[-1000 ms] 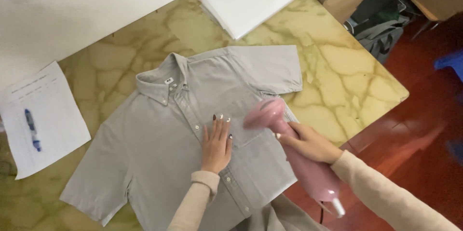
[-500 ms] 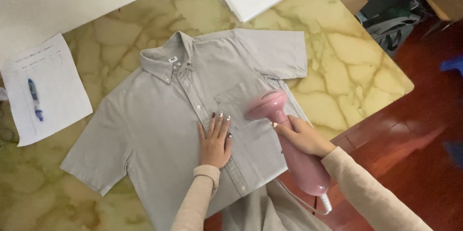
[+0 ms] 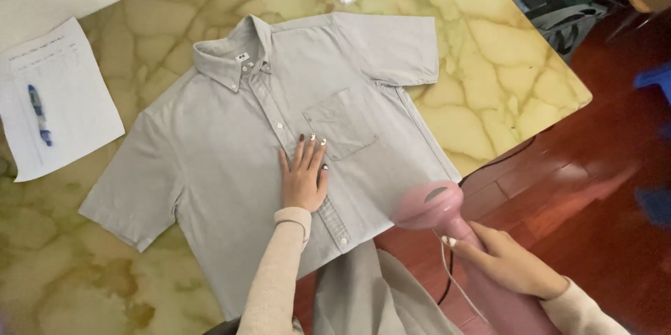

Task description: Using a handheld garment steamer to remove wrinkles from a short-sleeved shirt laid out on a table.

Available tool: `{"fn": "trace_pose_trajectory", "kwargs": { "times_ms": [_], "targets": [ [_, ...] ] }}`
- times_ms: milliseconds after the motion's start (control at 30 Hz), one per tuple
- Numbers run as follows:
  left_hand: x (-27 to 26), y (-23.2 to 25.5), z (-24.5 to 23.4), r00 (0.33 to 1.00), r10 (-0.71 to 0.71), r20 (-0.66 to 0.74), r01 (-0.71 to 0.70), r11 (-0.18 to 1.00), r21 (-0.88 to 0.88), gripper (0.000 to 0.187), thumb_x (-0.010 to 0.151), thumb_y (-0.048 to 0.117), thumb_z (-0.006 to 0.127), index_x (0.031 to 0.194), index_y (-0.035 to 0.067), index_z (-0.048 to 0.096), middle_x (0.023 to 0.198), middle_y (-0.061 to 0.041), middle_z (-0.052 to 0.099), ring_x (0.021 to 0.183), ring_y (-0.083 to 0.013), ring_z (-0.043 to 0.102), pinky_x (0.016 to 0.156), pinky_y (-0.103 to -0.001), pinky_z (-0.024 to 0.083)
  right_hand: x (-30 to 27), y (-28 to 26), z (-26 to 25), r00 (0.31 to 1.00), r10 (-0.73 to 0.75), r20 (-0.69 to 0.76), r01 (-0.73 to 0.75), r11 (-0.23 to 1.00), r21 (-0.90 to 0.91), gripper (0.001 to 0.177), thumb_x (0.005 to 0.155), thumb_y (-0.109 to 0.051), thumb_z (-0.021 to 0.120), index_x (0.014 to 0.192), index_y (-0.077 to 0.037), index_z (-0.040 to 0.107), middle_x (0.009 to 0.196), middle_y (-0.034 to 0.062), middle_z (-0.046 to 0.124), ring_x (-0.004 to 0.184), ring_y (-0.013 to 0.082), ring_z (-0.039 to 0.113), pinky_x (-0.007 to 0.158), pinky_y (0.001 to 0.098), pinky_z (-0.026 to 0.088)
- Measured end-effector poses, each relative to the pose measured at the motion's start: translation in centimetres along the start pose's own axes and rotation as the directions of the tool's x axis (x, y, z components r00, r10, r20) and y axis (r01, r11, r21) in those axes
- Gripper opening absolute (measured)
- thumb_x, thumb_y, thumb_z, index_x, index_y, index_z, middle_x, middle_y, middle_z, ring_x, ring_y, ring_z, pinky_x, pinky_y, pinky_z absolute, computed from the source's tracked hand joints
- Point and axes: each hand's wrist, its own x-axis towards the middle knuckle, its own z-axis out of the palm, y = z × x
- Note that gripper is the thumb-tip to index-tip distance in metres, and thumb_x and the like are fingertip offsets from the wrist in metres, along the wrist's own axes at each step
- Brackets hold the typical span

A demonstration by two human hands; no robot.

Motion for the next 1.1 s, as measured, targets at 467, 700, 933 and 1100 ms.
{"fn": "trace_pose_trajectory", "kwargs": {
  "times_ms": [467,700,933,1100],
  "targets": [
    [-0.5,-2.0,2.1,0.992,-0.107,-0.073,0.074,0.928,-0.364,0.048,0.089,0.02,0.033,0.135,0.008,0.03,0.14,-0.017,0.028,0.132,-0.0292,0.021,0.105,-0.052,0.006,3.5,-13.3,1.2,0.994,-0.091,-0.058,0.1,0.98,0.171,0.044,0.074,-0.044,0.059,0.098,-0.007,0.064,0.092,0.0168,0.067,0.094,0.026,0.062,0.08,0.0395,0.048],
    [0.5,-4.7,0.0,0.991,-0.112,-0.071,0.046,0.789,-0.613,0.047,0.092,0.024,0.028,0.136,0.007,0.029,0.139,-0.014,0.032,0.13,-0.0343,0.022,0.103,-0.052,0.006,6.9,-20.4,3.6,0.983,-0.113,-0.147,0.14,0.972,0.189,0.052,0.075,-0.047,0.055,0.107,-0.007,0.06,0.102,0.0204,0.061,0.106,0.0326,0.054,0.089,0.0427,0.042],
    [4.2,-5.9,0.6,0.992,-0.111,-0.063,0.055,0.818,-0.572,0.046,0.094,0.025,0.026,0.137,0.008,0.026,0.137,-0.012,0.035,0.128,-0.0333,0.026,0.103,-0.054,0.006,7.7,-19.4,3.6,0.997,-0.027,-0.076,0.036,0.992,0.12,0.053,0.075,-0.048,0.053,0.105,-0.006,0.06,0.1,0.0211,0.063,0.102,0.0323,0.057,0.089,0.0439,0.043],
    [4.7,-5.2,1.4,0.989,-0.019,0.145,0.049,0.978,-0.203,0.044,0.093,0.032,0.02,0.134,0.03,0.031,0.139,0.003,0.034,0.134,-0.0371,0.005,0.097,-0.067,-0.003,10.3,-13.5,3.3,1.0,-0.03,0.0,0.03,0.99,0.139,0.038,0.079,-0.039,0.052,0.086,-0.002,0.059,0.069,0.0199,0.07,0.068,0.026,0.07,0.068,0.0377,0.055]
  ]
}}
